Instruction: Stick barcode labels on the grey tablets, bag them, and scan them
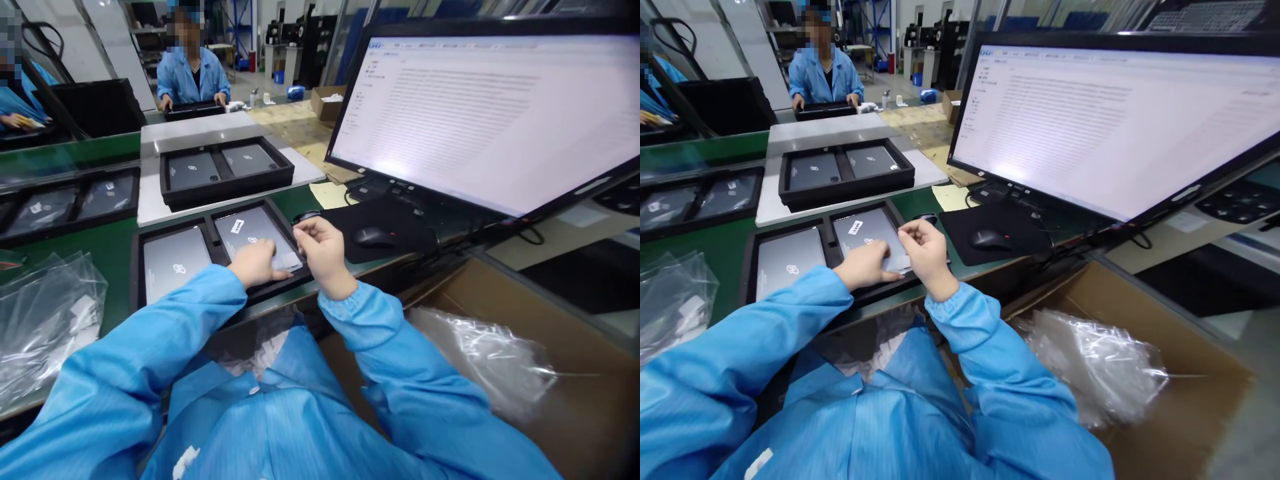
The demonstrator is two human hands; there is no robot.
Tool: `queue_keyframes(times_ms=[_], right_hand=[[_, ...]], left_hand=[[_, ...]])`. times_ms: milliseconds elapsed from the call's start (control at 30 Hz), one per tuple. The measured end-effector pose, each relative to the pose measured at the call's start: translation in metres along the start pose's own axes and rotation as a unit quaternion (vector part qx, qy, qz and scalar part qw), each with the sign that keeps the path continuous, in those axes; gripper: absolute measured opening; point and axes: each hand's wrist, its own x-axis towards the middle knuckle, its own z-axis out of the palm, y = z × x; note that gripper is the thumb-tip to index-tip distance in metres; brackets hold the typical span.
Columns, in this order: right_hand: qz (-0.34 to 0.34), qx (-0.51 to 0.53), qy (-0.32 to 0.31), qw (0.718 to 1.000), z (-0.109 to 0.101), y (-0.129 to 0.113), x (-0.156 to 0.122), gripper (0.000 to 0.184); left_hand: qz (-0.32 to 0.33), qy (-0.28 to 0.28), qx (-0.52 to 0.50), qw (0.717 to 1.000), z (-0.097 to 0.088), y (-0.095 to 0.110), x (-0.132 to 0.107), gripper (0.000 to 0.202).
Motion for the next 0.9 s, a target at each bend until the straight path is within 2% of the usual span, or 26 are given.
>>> queue_keyframes(times_ms=[67, 133, 267, 367, 500, 633, 733, 833, 900], right_hand=[[0.002, 0.021, 0.018, 1.000, 0.012, -0.002, 0.012, 0.024], [0.004, 0.025, 0.019, 0.999, 0.023, -0.003, 0.015, 0.024], [0.003, 0.008, -0.024, 1.000, 0.033, -0.001, 0.003, 0.025], [-0.008, -0.031, -0.041, 0.999, 0.029, 0.002, 0.001, 0.025], [-0.022, -0.048, -0.021, 0.998, 0.020, 0.002, 0.015, 0.023], [-0.025, -0.045, 0.018, 0.998, 0.016, 0.000, 0.027, 0.023], [-0.021, -0.063, 0.027, 0.997, 0.011, 0.002, 0.029, 0.022], [0.020, -0.162, -0.001, 0.987, -0.002, 0.006, 0.028, 0.020], [0.054, -0.294, -0.033, 0.954, -0.012, 0.008, 0.025, 0.017]], left_hand=[[0.011, -0.005, 0.020, 1.000, 0.002, 0.011, -0.001, 0.065], [0.024, -0.016, 0.020, 0.999, 0.004, 0.018, 0.000, 0.071], [0.068, -0.025, -0.015, 0.997, 0.004, 0.014, 0.001, 0.048], [0.062, -0.019, -0.033, 0.997, 0.006, 0.004, 0.002, 0.035], [0.048, 0.002, -0.040, 0.998, 0.010, 0.000, 0.002, 0.041], [0.087, 0.015, -0.043, 0.995, 0.016, 0.006, 0.004, 0.048], [0.107, -0.001, -0.035, 0.994, 0.019, 0.009, 0.007, 0.050], [0.107, -0.016, -0.031, 0.994, 0.020, 0.010, 0.009, 0.050], [0.095, -0.015, -0.038, 0.995, 0.020, 0.010, 0.010, 0.051]])
